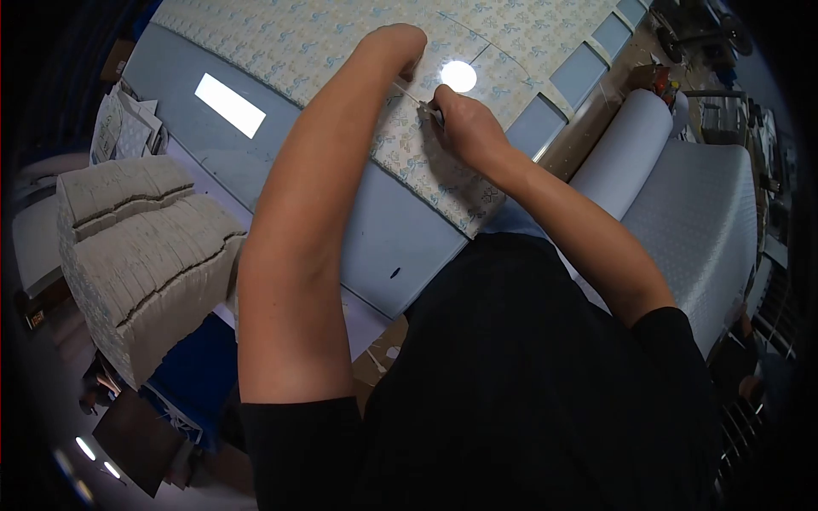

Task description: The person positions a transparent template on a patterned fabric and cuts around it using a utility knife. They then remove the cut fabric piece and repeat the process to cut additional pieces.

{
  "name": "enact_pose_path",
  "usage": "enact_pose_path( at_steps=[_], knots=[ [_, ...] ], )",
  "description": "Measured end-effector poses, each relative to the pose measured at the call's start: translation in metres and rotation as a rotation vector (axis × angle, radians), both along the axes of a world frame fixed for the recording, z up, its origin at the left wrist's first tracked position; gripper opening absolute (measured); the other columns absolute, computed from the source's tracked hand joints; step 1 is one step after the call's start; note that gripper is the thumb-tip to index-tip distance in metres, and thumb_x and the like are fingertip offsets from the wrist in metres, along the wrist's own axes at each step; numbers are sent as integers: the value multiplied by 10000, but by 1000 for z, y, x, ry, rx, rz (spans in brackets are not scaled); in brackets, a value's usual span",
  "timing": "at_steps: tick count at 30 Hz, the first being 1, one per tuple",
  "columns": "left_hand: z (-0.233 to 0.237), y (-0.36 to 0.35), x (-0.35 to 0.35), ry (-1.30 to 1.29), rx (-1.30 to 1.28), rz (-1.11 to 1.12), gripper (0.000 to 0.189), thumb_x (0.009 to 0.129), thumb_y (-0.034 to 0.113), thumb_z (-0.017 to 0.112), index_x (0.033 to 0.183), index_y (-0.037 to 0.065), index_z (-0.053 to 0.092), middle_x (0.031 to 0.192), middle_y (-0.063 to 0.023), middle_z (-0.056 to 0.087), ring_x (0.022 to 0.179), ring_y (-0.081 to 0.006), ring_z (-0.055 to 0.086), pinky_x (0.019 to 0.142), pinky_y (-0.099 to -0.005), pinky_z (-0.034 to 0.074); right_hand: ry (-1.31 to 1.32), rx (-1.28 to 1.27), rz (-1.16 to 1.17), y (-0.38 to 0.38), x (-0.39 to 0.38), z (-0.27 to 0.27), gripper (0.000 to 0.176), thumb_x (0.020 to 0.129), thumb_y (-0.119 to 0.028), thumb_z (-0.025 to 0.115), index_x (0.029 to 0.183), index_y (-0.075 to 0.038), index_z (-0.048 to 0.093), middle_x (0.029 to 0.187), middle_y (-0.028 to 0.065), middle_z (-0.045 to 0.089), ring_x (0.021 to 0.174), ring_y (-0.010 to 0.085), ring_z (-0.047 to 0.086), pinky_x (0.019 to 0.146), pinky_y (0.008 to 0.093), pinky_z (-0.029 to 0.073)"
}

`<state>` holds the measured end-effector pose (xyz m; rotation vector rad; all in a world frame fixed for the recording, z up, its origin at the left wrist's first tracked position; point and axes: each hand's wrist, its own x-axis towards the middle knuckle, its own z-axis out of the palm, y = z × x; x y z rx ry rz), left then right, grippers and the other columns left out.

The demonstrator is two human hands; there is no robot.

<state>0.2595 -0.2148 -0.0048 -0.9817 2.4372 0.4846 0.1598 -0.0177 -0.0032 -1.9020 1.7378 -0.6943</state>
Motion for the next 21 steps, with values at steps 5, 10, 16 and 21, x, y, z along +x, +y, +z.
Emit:
enact_pose_path(
  at_steps=[5, 10, 16, 21],
  knots=[
    [6, -13, 9, 15, 13, -17, 342, 697, 227, 906, 964, 73, 756, 973, -136, 768, 915, -330, 728, 784, -430, 566, 41, 25, -3, -21, 11, -5, 132, 899, -30, 546, 1024, -4, 513, 900, 266, 678, 878, 480, 660, 750, 566, 519],
    [-4, -28, 15, 38, -83, 104, 205, 708, 112, 760, 906, 60, 748, 934, -147, 761, 844, -327, 717, 741, -427, 557, -44, -127, -36, -68, 33, -27, 198, 924, -119, 660, 1037, -17, 533, 927, 241, 683, 881, 455, 661, 747, 522, 527],
    [1, -29, 18, 71, -26, 128, 159, 699, 84, 704, 854, 59, 729, 878, -165, 749, 798, -321, 706, 706, -417, 547, -82, -237, -42, -76, 38, -43, 198, 919, -116, 677, 1024, -33, 532, 919, 218, 683, 862, 433, 664, 730, 507, 534],
    [7, -19, 24, 32, 16, 170, 257, 755, 212, 805, 981, 104, 748, 1006, -116, 763, 932, -303, 725, 820, -422, 561, -171, -223, -17, -60, 22, -38, 234, 908, -148, 744, 1059, -43, 600, 963, 184, 710, 858, 380, 694, 724, 438, 557]
  ],
)
